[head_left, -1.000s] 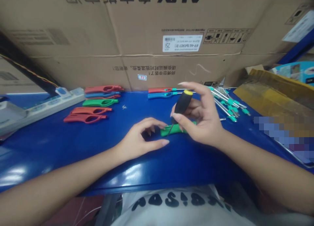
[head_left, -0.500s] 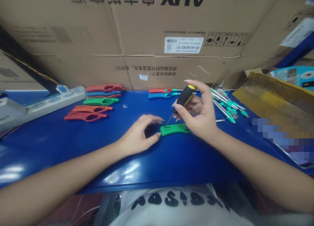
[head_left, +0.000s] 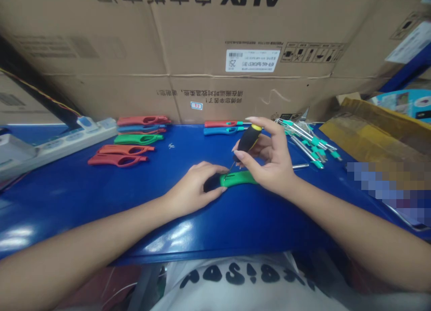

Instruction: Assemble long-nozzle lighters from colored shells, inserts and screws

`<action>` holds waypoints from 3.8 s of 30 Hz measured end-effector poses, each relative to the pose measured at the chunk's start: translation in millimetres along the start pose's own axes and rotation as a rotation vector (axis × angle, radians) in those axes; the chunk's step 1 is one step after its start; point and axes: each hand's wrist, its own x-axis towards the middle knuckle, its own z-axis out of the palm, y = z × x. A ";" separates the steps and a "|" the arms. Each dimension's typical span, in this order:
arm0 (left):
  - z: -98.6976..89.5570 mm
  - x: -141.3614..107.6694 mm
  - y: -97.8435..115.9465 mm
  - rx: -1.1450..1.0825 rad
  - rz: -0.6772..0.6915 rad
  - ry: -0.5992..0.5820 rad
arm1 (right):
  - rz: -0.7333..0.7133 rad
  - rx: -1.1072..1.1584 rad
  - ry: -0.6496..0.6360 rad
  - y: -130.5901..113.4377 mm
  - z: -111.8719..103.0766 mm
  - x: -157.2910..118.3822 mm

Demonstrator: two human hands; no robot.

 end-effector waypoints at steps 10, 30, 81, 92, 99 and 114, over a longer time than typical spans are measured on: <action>-5.2 -2.0 0.6 0.004 0.043 -0.050 | -0.072 -0.023 -0.055 -3.3 -1.6 -5.7; -1.9 -5.0 3.8 -0.015 0.149 -0.031 | -0.374 -0.288 -0.184 2.2 -1.3 -8.3; 0.2 -4.8 11.5 -0.060 0.196 -0.172 | -0.452 -0.411 -0.326 -38.2 -15.7 8.4; 2.2 -5.1 13.8 -0.057 0.191 -0.158 | -0.441 -0.451 -0.273 -33.9 -17.0 11.1; 2.8 -4.9 17.6 -0.044 0.175 -0.136 | -0.396 -0.394 -0.333 -31.9 -15.5 11.9; 5.3 -7.3 21.7 -0.032 0.114 -0.130 | -0.576 -0.502 -0.201 -29.4 -16.1 10.7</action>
